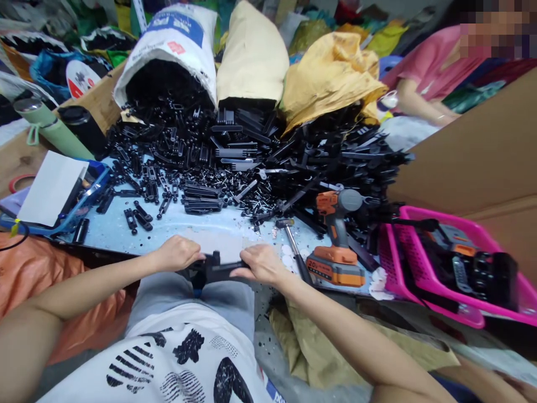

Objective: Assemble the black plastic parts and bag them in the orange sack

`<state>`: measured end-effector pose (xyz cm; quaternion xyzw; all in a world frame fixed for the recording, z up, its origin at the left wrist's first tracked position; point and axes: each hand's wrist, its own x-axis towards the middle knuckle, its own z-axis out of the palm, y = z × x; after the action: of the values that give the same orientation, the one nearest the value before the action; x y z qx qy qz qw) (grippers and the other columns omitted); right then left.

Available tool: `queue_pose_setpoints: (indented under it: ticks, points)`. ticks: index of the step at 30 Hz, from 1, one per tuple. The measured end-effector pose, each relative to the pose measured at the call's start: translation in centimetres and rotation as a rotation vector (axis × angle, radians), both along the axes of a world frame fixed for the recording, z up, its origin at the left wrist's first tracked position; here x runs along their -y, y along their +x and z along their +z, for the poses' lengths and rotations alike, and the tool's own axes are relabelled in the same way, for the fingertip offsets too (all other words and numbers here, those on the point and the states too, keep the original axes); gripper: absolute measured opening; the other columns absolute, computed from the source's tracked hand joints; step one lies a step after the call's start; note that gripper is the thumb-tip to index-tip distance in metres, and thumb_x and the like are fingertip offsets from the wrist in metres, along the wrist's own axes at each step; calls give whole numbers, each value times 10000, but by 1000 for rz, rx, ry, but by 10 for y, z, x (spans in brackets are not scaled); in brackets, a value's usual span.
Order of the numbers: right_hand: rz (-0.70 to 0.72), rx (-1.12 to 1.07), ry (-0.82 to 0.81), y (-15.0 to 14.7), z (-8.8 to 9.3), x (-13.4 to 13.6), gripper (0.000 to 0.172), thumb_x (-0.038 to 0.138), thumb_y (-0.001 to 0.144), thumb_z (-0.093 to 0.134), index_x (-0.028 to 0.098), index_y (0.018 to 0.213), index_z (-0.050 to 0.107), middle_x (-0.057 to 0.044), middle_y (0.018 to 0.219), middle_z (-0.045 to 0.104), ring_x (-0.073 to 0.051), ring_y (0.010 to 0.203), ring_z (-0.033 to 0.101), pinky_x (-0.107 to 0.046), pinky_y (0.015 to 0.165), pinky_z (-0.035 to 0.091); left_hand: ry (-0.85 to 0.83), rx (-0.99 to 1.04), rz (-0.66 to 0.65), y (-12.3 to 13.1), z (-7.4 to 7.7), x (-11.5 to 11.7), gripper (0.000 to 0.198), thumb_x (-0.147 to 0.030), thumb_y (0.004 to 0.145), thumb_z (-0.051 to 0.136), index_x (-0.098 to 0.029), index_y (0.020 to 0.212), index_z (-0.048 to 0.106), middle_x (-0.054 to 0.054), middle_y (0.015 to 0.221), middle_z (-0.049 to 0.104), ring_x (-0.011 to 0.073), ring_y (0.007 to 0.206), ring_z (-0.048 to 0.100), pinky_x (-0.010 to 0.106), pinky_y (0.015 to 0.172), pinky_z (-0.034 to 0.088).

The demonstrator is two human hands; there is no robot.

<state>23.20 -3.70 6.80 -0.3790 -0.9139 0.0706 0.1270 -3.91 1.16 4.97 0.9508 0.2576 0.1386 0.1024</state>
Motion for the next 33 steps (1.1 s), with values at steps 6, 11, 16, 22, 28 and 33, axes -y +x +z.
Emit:
queue_pose_setpoints:
  ticks: [6, 11, 16, 22, 28, 33]
  points:
    - [432, -666, -156, -45, 31, 44, 566, 609, 917, 167, 214, 575, 383, 23, 487, 329, -127, 460, 340, -295, 502, 242, -226, 643, -360, 6, 38, 65, 611, -534, 946, 102, -173, 656, 500, 8, 489, 475, 113, 446, 465, 261, 452, 308]
    - [278, -1226, -5, -109, -18, 52, 618, 726, 824, 67, 249, 809, 460, -20, 685, 467, -169, 613, 479, -340, 631, 392, -99, 817, -359, 32, 21, 86, 656, -699, 861, 148, -187, 772, 548, 15, 551, 520, 125, 510, 517, 268, 523, 402]
    - [-215, -1165, 94, -116, -59, -2, 395, 489, 912, 127, 289, 1075, 426, -78, 1084, 506, -242, 1013, 507, -477, 856, 404, 299, 669, -142, 29, -17, 52, 666, -707, 845, 236, -198, 1131, 556, 89, 898, 617, 201, 880, 586, 327, 734, 486]
    - [-385, -326, 171, -48, -45, -164, 259, 344, 905, 411, 165, 1069, 505, -133, 1139, 552, -239, 1082, 460, -386, 912, 356, 416, 13, 148, 5, -64, -23, 401, -439, 885, 488, -204, 1205, 548, 113, 983, 610, 238, 954, 552, 362, 793, 427]
    - [-694, 277, 113, -15, -40, -287, 212, 145, 908, 414, 68, 1043, 558, -176, 1056, 581, -244, 1040, 492, -467, 911, 341, 241, -124, 317, 13, -65, -73, 447, -419, 839, 578, -202, 1227, 529, 129, 1065, 586, 255, 1001, 506, 387, 821, 351]
    - [-673, 301, 41, -4, -46, -317, 349, 341, 890, 537, 143, 1177, 523, -85, 1173, 547, -183, 1004, 564, -407, 852, 487, 133, -76, 715, -24, -40, -89, 359, -366, 907, 443, -122, 1147, 549, 148, 1104, 567, 272, 1060, 475, 387, 859, 355]
